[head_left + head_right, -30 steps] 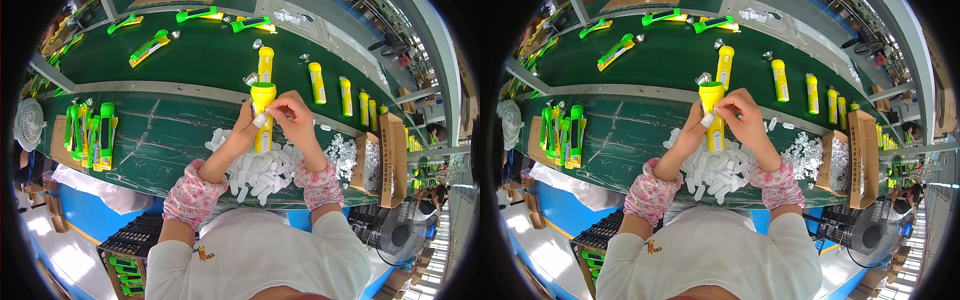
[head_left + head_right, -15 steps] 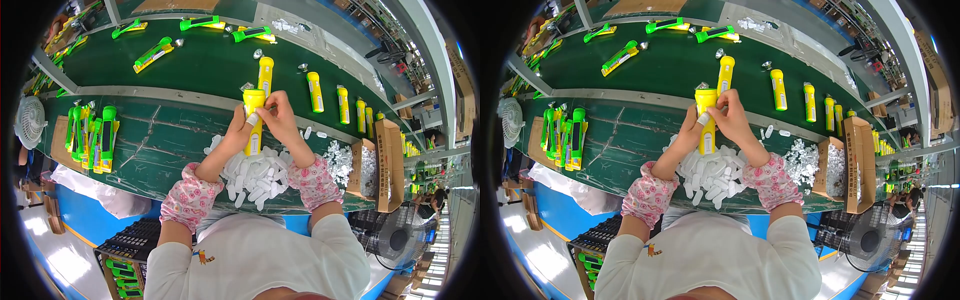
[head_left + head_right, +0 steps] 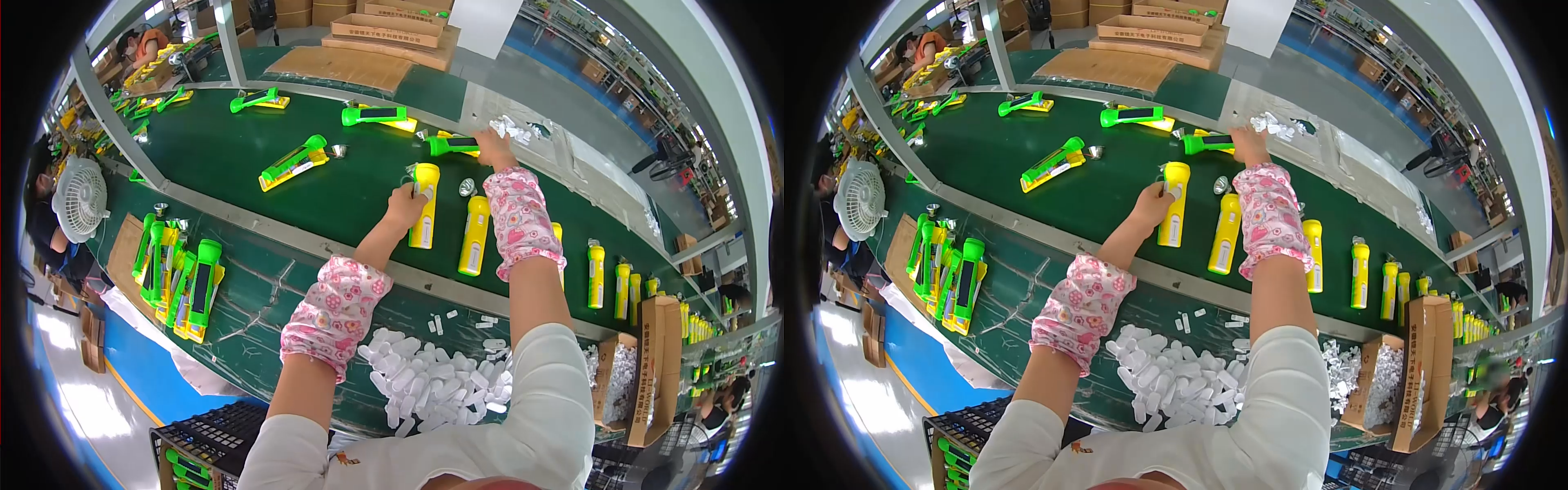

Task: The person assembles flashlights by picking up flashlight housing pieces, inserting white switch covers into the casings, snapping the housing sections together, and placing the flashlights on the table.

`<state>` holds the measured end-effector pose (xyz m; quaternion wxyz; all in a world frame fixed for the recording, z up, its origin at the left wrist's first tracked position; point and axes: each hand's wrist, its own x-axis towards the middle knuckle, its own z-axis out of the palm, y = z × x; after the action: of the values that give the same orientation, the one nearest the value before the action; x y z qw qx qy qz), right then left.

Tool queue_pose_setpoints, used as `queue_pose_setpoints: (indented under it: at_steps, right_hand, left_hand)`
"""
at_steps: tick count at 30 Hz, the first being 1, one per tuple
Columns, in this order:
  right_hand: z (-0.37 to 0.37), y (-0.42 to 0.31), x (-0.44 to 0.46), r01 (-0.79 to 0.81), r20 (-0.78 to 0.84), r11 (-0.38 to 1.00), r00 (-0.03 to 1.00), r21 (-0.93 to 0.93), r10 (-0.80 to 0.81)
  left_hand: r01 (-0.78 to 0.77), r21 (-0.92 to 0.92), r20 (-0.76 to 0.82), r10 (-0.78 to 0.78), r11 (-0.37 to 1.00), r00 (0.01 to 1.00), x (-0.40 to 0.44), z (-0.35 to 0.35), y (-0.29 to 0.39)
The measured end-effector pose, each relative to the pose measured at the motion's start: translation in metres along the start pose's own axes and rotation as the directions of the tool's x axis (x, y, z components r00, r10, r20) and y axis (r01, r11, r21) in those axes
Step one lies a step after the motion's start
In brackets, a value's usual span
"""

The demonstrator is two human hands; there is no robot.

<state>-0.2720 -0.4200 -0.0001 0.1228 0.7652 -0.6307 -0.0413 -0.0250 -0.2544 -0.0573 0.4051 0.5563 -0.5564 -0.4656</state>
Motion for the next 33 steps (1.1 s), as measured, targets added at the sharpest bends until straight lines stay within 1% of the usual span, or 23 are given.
queue_pose_setpoints:
  at_steps: [1,2,4,6,7,8,9,10,12,14,15,16,17,18,19,21,24,25,27,28,29,31,33]
  right_hand:
    - [-0.004,0.003,0.003,-0.012,0.147,1.000,0.989,-0.001,0.012]
    - [-0.008,0.006,0.000,0.017,0.108,0.997,0.994,0.077,-0.025]
    - [-0.017,0.013,-0.017,0.078,0.027,0.972,0.996,0.221,-0.086]
    - [-0.040,0.013,-0.041,0.167,-0.038,0.927,0.986,0.336,-0.163]
    - [-0.056,0.009,-0.055,0.209,-0.073,0.897,0.978,0.389,-0.197]
    - [-0.068,0.004,-0.070,0.255,-0.114,0.863,0.967,0.436,-0.229]
    - [-0.078,-0.004,-0.085,0.299,-0.154,0.824,0.954,0.481,-0.256]
    - [-0.090,-0.012,-0.099,0.342,-0.195,0.783,0.940,0.519,-0.281]
    - [-0.116,-0.039,-0.127,0.408,-0.222,0.722,0.912,0.559,-0.344]
    - [-0.148,-0.055,-0.160,0.412,-0.111,0.649,0.885,0.640,-0.453]
    - [-0.145,-0.045,-0.150,0.278,-0.074,0.474,0.911,0.836,-0.405]
    - [-0.132,-0.028,-0.135,0.117,-0.017,0.249,0.929,0.961,-0.369]
    - [-0.106,-0.006,-0.106,0.172,-0.118,0.355,0.978,0.919,-0.170]
    - [-0.060,0.031,-0.074,0.355,-0.471,0.863,0.867,0.360,-0.161]
    - [-0.024,0.041,-0.061,-0.009,-0.297,0.990,0.954,0.140,0.050]
    - [0.061,0.068,-0.050,0.073,-0.319,0.994,0.947,0.081,-0.044]
    - [0.076,0.058,-0.068,0.012,-0.284,0.991,0.959,0.133,0.027]
    - [0.078,0.051,-0.075,0.018,-0.355,0.994,0.935,0.112,0.023]
    - [0.065,0.054,-0.095,0.068,-0.287,0.955,0.958,0.290,0.019]
    - [0.052,0.054,-0.108,0.083,-0.252,0.922,0.967,0.378,0.016]
    - [0.039,0.048,-0.124,0.121,-0.230,0.756,0.972,0.643,0.040]
    - [-0.003,0.021,-0.176,0.144,-0.164,0.227,0.984,0.963,0.072]
    - [-0.069,-0.010,-0.245,0.365,-0.358,0.179,0.931,0.914,-0.072]
  left_hand:
    - [-0.012,0.256,-0.056,0.028,0.966,0.998,0.004,0.002,-0.005]
    - [-0.010,0.495,-0.100,0.069,0.869,0.993,0.006,0.003,-0.009]
    - [-0.182,0.511,-0.264,0.355,0.840,0.897,-0.012,0.003,0.008]
    - [-0.441,0.461,-0.378,0.620,0.770,0.687,-0.023,0.010,0.027]
    - [-0.495,0.421,-0.467,0.650,0.760,0.600,-0.015,0.029,0.023]
    - [-0.400,0.068,-0.448,0.386,0.914,0.806,-0.015,0.034,0.034]
    - [-0.198,-0.276,-0.307,0.109,0.940,0.946,-0.017,0.037,0.048]
    - [0.073,-0.552,-0.068,-0.132,0.831,0.989,-0.016,0.042,0.059]
    - [-0.052,-0.763,-0.140,-0.086,0.644,0.986,-0.008,0.047,0.058]
    - [-0.159,-0.917,-0.182,-0.029,0.366,0.983,-0.009,0.038,0.067]
    - [-0.139,-0.959,-0.158,-0.058,0.248,0.986,-0.011,0.028,0.073]
    - [-0.072,-0.971,-0.093,-0.084,0.229,0.992,-0.018,0.014,0.078]
    - [-0.026,-0.979,-0.048,-0.105,0.202,0.993,-0.020,0.003,0.071]
    - [0.010,-0.985,-0.011,-0.121,0.171,0.993,-0.019,-0.007,0.067]
    - [0.007,-0.982,-0.020,-0.141,0.190,0.990,-0.032,-0.018,0.073]
    - [0.029,-0.991,0.019,-0.074,0.128,0.997,-0.037,-0.028,0.054]
    - [0.111,-0.986,0.101,-0.085,0.128,0.991,-0.070,-0.039,0.068]
    - [0.155,-0.979,0.144,-0.090,0.131,0.985,-0.080,-0.041,0.070]
    - [0.242,-0.961,0.229,-0.105,0.131,0.968,-0.097,-0.043,0.079]
    - [0.266,-0.957,0.255,-0.096,0.119,0.962,-0.107,-0.044,0.084]
    - [0.291,-0.951,0.282,-0.088,0.109,0.955,-0.118,-0.044,0.089]
    - [0.327,-0.940,0.321,-0.077,0.098,0.944,-0.140,-0.044,0.098]
    - [0.371,-0.924,0.372,-0.008,0.098,0.928,-0.161,-0.042,0.106]
